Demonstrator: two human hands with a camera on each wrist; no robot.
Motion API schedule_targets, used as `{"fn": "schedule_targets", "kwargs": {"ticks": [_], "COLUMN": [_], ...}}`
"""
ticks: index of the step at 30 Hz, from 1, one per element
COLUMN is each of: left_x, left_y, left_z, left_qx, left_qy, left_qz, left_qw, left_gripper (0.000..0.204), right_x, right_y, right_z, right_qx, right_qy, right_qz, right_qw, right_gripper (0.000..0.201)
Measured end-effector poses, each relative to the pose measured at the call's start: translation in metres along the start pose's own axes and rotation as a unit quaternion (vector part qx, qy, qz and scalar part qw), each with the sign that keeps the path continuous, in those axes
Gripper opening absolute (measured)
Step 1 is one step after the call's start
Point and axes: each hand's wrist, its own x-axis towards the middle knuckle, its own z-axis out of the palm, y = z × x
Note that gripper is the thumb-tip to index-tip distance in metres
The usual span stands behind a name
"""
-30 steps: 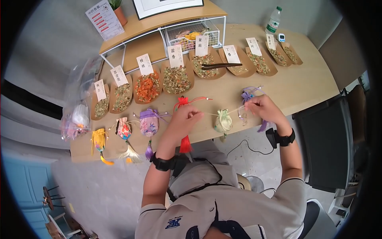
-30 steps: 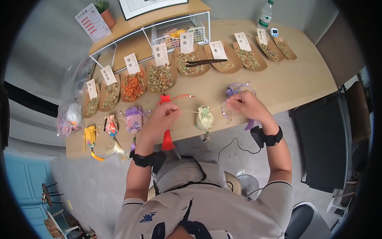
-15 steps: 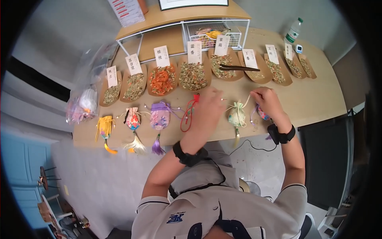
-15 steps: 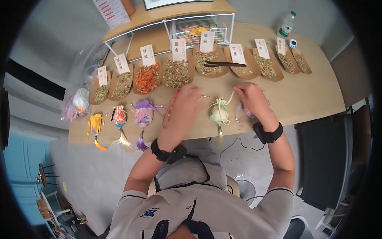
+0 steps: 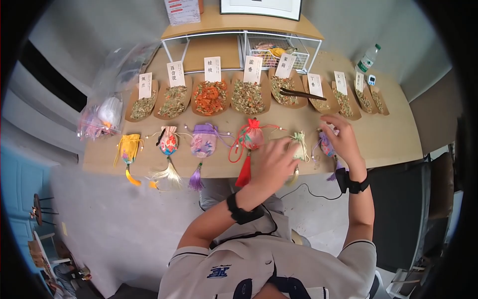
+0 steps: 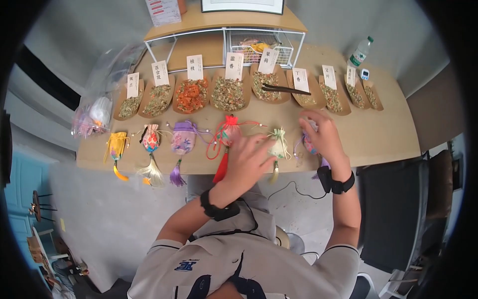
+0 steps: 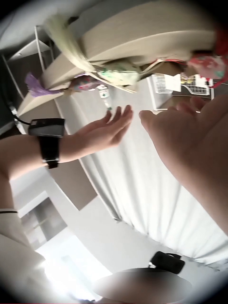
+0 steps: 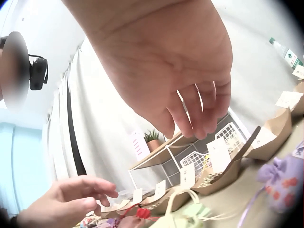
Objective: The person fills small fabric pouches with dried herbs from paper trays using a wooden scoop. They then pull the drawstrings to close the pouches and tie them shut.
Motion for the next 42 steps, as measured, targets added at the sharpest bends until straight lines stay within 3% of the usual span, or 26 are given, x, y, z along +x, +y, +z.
{"fn": "schedule_targets", "kwargs": {"ticks": [4,7,10,13,16,19,24,27,33,36,42], "left_x": [-0.025,-0.045,-0.060,-0.073,-0.079,-0.081,-0.083,-0.083,-0.081,-0.078,-0.070], "left_y": [-0.048,-0.076,-0.095,-0.112,-0.114,-0.112,-0.115,-0.117,-0.111,-0.104,-0.107], "left_z": [-0.053,-0.080,-0.087,-0.085,-0.087,-0.084,-0.081,-0.080,-0.084,-0.093,-0.111], "left_qx": [0.061,0.127,0.153,0.163,0.158,0.187,0.181,0.185,0.163,0.141,0.168], "left_qy": [0.130,0.207,0.180,0.175,0.164,0.153,0.163,0.166,0.164,0.149,0.107], "left_qz": [-0.117,-0.177,-0.237,-0.241,-0.249,-0.252,-0.245,-0.240,-0.248,-0.250,-0.223], "left_qw": [0.983,0.954,0.942,0.941,0.941,0.937,0.938,0.939,0.941,0.946,0.954], "left_gripper": [0.047,0.055,0.059,0.063,0.063,0.060,0.060,0.061,0.078,0.088,0.099], "right_x": [0.003,0.012,0.027,0.051,0.071,0.080,0.068,0.066,0.076,0.079,0.084], "right_y": [-0.039,-0.061,-0.086,-0.125,-0.152,-0.151,-0.153,-0.148,-0.154,-0.156,-0.171], "right_z": [0.001,0.021,0.050,0.081,0.122,0.176,0.211,0.214,0.197,0.183,0.143], "right_qx": [0.026,0.046,0.028,0.078,0.037,0.041,0.006,0.027,0.105,0.106,0.118], "right_qy": [-0.030,-0.070,-0.089,-0.173,-0.237,-0.197,-0.186,-0.156,-0.255,-0.219,-0.198], "right_qz": [-0.021,-0.093,-0.183,-0.220,-0.187,-0.256,-0.215,-0.229,-0.116,-0.163,-0.095], "right_qw": [0.999,0.992,0.979,0.957,0.953,0.945,0.959,0.960,0.954,0.956,0.968], "right_gripper": [0.021,0.020,0.018,0.017,0.018,0.019,0.034,0.036,0.029,0.021,0.017]}}
